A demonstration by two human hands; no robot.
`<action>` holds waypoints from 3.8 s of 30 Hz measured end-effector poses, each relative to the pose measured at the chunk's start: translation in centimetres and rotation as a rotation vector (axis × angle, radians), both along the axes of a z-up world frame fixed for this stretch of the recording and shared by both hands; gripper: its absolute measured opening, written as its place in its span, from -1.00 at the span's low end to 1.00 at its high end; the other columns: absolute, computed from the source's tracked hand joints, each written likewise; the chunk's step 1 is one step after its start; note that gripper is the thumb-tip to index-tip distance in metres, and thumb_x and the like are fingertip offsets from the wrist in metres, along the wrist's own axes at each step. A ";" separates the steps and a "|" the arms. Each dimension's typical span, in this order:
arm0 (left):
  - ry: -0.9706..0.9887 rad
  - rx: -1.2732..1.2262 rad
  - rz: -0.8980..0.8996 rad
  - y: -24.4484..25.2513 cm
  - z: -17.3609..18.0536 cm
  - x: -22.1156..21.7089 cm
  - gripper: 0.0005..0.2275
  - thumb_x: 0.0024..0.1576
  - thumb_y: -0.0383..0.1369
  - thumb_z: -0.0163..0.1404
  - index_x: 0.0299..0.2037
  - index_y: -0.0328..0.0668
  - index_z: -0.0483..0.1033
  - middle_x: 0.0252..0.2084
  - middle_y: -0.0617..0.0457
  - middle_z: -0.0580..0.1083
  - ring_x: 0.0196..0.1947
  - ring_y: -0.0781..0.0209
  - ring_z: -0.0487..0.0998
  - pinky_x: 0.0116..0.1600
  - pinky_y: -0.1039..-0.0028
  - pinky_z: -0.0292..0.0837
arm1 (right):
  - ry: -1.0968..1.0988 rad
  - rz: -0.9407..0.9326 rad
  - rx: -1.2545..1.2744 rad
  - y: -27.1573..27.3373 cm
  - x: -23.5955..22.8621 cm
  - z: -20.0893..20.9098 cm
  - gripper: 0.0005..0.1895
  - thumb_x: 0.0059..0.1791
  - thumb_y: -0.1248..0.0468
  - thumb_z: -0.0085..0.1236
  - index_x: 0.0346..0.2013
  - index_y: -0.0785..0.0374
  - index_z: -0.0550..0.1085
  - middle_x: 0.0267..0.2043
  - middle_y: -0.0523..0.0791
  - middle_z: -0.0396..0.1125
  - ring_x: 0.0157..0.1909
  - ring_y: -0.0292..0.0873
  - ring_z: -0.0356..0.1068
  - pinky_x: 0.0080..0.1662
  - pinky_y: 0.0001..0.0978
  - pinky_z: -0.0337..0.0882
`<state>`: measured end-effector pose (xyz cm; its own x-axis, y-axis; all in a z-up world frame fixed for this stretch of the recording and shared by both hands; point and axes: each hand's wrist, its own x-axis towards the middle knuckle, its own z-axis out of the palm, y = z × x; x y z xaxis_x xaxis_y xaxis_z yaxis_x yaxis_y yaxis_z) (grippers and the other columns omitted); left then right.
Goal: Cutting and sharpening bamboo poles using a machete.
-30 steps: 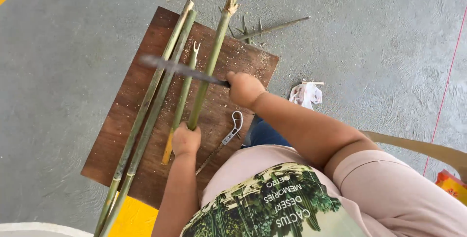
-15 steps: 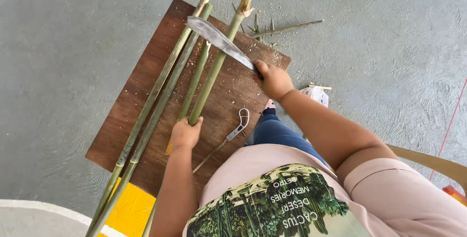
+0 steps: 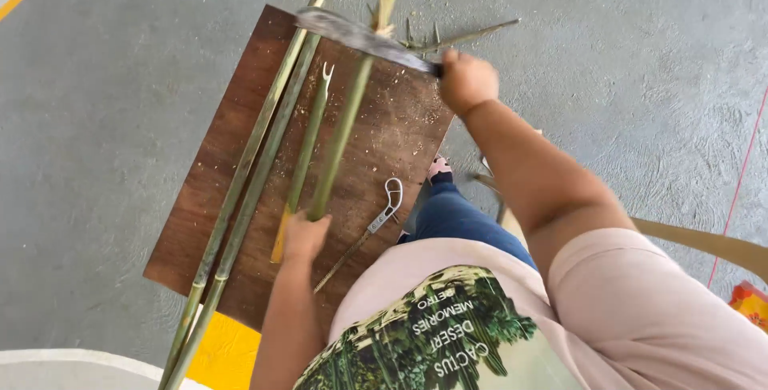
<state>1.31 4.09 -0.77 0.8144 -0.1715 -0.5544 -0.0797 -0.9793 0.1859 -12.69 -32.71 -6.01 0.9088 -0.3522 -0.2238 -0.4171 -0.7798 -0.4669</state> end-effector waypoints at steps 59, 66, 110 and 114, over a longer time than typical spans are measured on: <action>0.085 -0.141 -0.096 -0.3 -3.8 0.7 -0.61 -0.10 -0.26 0.16 -0.12 -0.36 0.65 -0.21 -0.18 0.64 -0.16 0.03 0.66 0.03 0.29 0.49 | -0.012 0.359 -0.206 12.5 -1.5 2.8 -0.67 0.02 0.19 -0.01 0.04 0.24 0.40 -0.34 -0.05 0.44 -0.42 0.00 0.50 -0.45 0.02 0.44; 0.118 -0.064 -0.075 -2.1 -2.2 -0.2 -0.63 -0.07 -0.25 0.15 -0.12 -0.33 0.65 -0.32 -0.16 0.63 -0.26 0.02 0.65 -0.05 0.27 0.50 | 0.079 -0.519 -0.073 -2.3 -2.7 0.0 -0.74 0.03 0.23 0.09 -0.02 0.25 0.43 -0.20 0.04 0.48 -0.23 0.10 0.52 -0.24 -0.03 0.51; 0.188 -0.071 0.097 -1.2 -0.1 0.3 -0.67 -0.05 -0.30 0.15 -0.16 -0.41 0.62 -0.51 -0.05 0.50 -0.49 0.14 0.50 -0.30 0.28 0.40 | -0.417 -0.576 0.175 0.1 -5.8 0.8 -0.80 0.00 0.26 0.18 -0.14 0.26 0.42 -0.36 0.18 0.42 -0.30 0.33 0.43 -0.24 0.16 0.41; 0.188 -0.055 0.105 -1.7 0.6 0.3 -0.65 -0.07 -0.28 0.16 -0.14 -0.38 0.63 -0.49 -0.06 0.51 -0.46 0.13 0.51 -0.27 0.27 0.40 | -0.212 -0.392 0.187 4.6 -3.1 2.7 -0.82 0.00 0.22 0.11 -0.14 0.19 0.42 -0.34 0.08 0.45 -0.29 0.21 0.48 -0.21 0.11 0.44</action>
